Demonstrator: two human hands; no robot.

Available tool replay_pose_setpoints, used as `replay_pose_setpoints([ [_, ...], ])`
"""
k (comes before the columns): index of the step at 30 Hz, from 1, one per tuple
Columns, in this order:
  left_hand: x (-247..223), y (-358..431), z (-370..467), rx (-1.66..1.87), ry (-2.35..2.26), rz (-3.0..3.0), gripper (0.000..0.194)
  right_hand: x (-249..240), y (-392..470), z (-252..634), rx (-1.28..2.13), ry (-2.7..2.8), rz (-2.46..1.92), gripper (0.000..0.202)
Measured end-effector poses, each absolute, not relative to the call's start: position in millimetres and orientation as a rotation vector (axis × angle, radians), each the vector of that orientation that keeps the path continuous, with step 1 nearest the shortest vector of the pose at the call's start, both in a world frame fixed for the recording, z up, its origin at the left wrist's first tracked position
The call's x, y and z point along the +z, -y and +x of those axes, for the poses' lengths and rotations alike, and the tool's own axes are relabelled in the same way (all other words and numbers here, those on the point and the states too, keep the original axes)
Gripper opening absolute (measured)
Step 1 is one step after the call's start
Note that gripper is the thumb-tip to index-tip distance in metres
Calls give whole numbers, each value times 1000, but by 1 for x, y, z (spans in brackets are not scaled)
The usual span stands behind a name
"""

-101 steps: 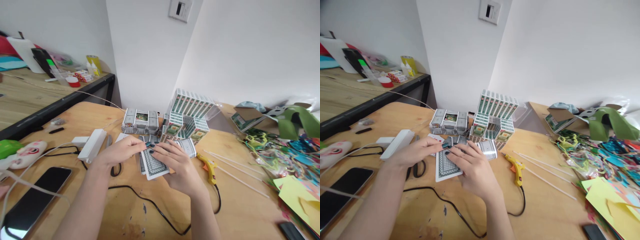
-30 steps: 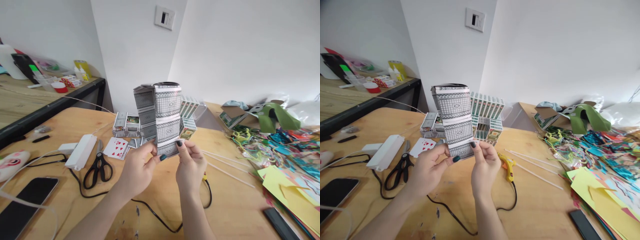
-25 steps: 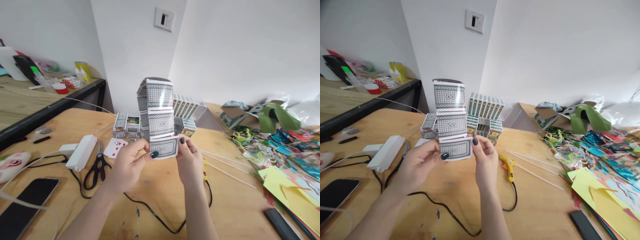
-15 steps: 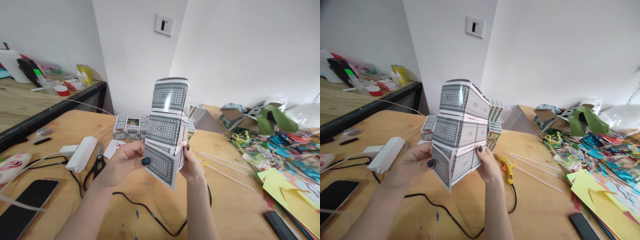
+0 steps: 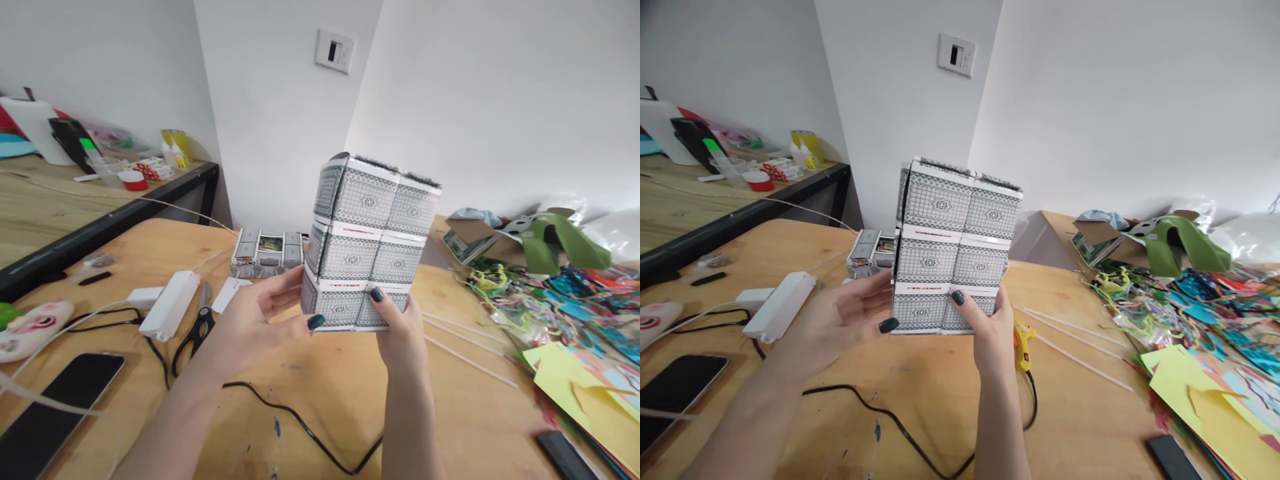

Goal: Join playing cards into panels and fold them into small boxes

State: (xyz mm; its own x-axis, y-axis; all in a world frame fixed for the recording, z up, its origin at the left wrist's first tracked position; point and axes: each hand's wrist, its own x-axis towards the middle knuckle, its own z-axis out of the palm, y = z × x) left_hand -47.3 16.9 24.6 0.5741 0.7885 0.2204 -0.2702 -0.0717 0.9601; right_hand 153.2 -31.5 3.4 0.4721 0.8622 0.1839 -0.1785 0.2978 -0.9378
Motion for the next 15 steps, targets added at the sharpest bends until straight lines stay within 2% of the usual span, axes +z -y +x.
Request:
replay_pose_setpoints([
  [3, 20, -14, -45, 975, -465, 1372, 69, 7, 33, 150, 781, 760, -1054, 65],
  [10, 11, -3, -36, 1107, -592, 1531, 52, 12, 36, 145, 735, 693, -1121, 62],
  [15, 12, -5, -33, 1131, -596, 1516, 56, 15, 36, 147, 734, 677, -1156, 61],
])
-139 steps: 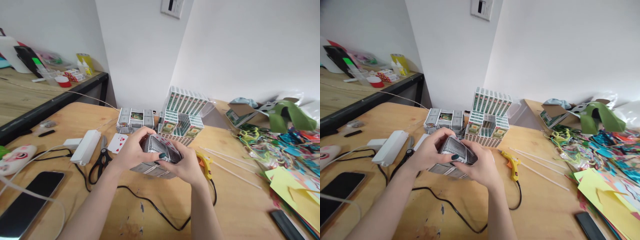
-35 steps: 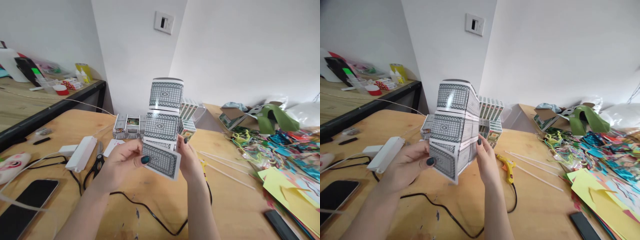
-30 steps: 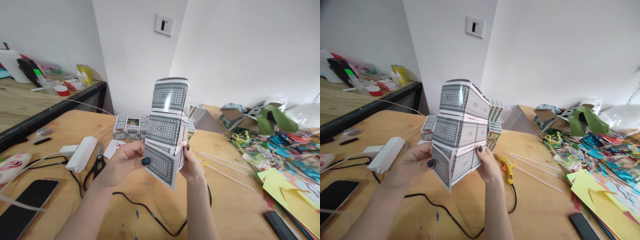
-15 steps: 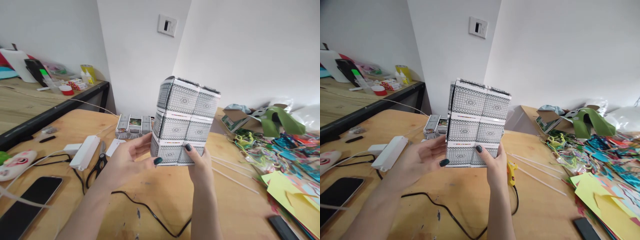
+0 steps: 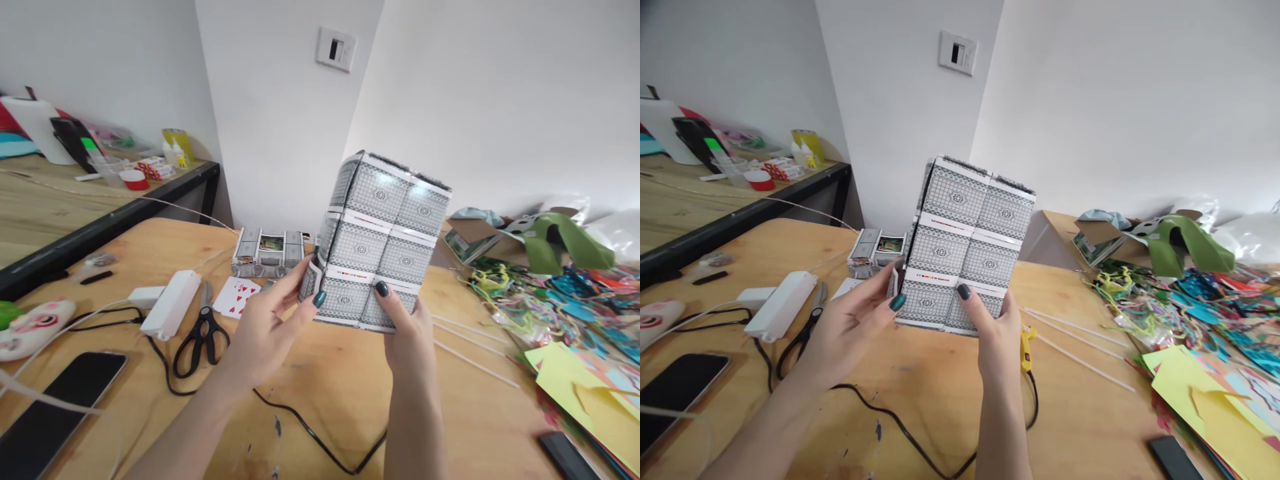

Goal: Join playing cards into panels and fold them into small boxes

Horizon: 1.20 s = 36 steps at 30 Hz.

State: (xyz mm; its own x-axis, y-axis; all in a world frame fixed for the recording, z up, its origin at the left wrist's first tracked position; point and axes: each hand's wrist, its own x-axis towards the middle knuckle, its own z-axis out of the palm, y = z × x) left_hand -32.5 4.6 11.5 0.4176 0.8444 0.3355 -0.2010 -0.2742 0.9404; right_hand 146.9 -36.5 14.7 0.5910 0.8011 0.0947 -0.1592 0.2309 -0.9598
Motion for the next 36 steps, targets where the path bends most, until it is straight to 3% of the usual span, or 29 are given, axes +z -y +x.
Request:
replay_pose_setpoints([
  [11, 9, -4, -28, 1128, -616, 1648, 51, 22, 41, 150, 729, 667, -1220, 56],
  [26, 11, -13, -28, 988, -439, 1455, 13, 25, 42, 158, 759, 692, -1283, 56],
  [36, 8, -21, -33, 815, -479, 1426, 9, 33, 45, 158, 777, 713, -1333, 50],
])
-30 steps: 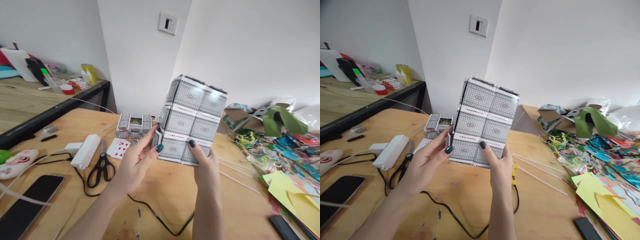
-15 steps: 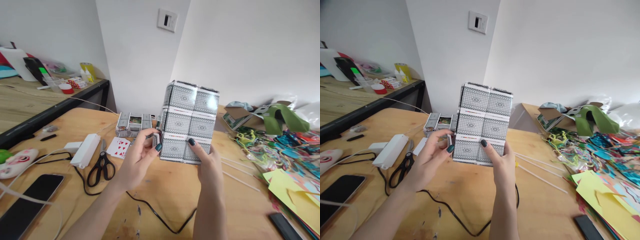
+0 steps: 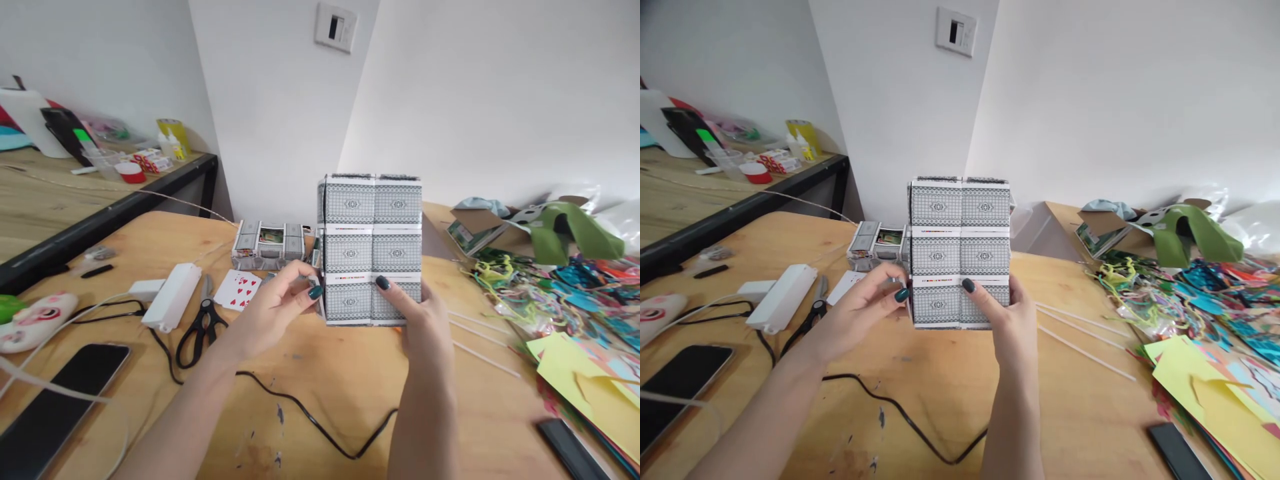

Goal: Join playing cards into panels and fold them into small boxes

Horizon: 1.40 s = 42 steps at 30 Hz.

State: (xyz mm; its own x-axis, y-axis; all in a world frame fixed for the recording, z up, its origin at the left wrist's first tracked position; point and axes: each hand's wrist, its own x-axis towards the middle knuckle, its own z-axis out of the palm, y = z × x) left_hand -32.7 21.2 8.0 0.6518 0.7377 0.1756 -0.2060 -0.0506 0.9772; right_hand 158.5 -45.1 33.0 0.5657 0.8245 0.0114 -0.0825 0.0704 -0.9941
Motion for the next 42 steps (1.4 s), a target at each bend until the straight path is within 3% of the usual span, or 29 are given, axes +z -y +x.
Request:
replay_pose_setpoints([
  [35, 4, -18, -29, 785, -613, 1568, 15, 28, 42, 160, 633, 727, -1452, 55],
  [42, 0, -21, -31, 821, -608, 1531, 31, 26, 41, 161, 647, 718, -1450, 57],
])
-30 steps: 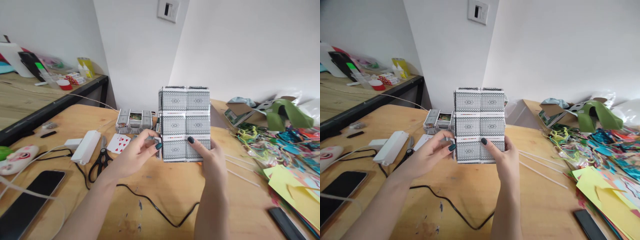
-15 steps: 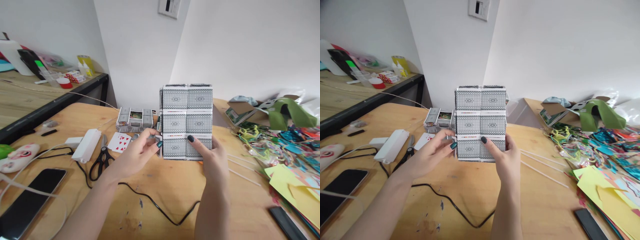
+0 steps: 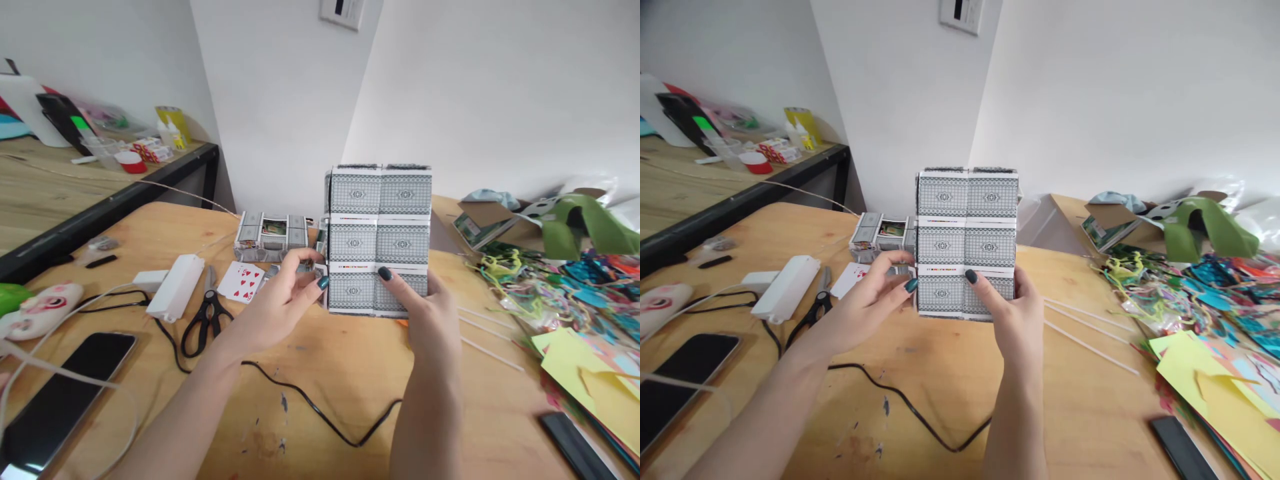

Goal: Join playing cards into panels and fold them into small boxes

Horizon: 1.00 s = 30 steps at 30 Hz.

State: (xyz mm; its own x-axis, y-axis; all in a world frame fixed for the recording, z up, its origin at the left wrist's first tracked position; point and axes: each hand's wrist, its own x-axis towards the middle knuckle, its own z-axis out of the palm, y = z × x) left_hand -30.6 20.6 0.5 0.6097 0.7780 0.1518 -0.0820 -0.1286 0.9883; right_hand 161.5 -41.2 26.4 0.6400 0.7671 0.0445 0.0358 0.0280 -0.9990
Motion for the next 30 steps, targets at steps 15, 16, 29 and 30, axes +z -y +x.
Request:
replay_pose_setpoints([
  [15, 4, -20, -27, 777, -628, 1689, 41, 22, 41, 165, 648, 750, -1423, 52],
  [16, 5, -20, -27, 774, -634, 1699, 40, 22, 41, 165, 647, 747, -1421, 53],
  [29, 1, -20, -25, 755, -718, 1767, 36, 24, 41, 165, 628, 727, -1428, 57],
  [30, 2, -20, -25, 752, -726, 1774, 36, 25, 41, 164, 628, 718, -1433, 57],
])
